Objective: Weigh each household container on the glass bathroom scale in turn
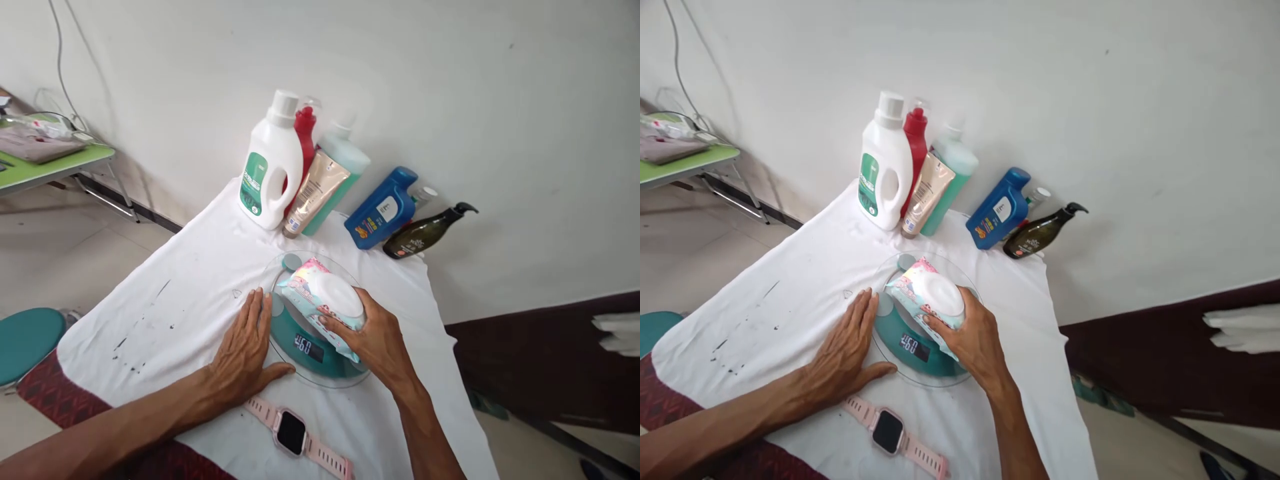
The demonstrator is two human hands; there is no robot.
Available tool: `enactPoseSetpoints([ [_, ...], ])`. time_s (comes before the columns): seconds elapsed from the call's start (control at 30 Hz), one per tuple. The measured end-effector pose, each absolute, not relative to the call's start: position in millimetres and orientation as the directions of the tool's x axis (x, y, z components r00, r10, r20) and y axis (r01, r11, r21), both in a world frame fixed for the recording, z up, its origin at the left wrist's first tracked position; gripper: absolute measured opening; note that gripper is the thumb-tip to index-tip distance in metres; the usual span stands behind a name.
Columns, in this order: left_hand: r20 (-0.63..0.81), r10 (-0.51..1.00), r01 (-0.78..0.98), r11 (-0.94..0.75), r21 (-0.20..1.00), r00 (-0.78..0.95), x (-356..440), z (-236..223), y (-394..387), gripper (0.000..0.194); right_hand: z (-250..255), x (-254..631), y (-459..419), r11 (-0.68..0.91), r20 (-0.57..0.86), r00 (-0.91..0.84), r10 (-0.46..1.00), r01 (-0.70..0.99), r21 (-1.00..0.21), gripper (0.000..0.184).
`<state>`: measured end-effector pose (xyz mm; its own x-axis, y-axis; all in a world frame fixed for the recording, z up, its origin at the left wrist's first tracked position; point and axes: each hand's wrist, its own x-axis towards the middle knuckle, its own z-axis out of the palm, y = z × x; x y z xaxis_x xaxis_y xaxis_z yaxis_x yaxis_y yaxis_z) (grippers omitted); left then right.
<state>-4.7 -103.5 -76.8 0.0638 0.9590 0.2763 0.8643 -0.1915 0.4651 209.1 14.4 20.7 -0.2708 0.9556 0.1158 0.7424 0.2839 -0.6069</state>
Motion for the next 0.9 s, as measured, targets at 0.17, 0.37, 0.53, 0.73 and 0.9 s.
enactPoseSetpoints([
  [0.17,0.255,0.964,0.864,-0.187,0.468,0.071,5,-85,-115,0.145,44,192,8,0.165,0.049,-0.19,0.981,0.659,-0.734,0.053],
  [0.37,0.296,0.955,0.866,-0.177,0.469,0.035,7,-89,-116,0.141,51,94,45,0.497,0.353,-0.363,0.862,0.473,-0.728,0.049],
  [0.53,0.369,0.928,0.896,-0.196,0.398,0.039,5,-89,-114,0.135,18,7,98,0.606,0.429,-0.428,0.795,0.546,-0.578,0.053],
  [0.73,0.44,0.894,0.918,-0.247,0.31,0.092,0,-92,-112,0.124,-16,-19,117,0.591,0.488,-0.358,0.796,0.635,-0.498,0.063],
  [0.9,0.443,0.89,0.921,-0.256,0.294,0.106,-6,-91,-109,0.109,-4,31,108,0.744,0.656,-0.417,0.629,0.569,-0.351,0.071],
])
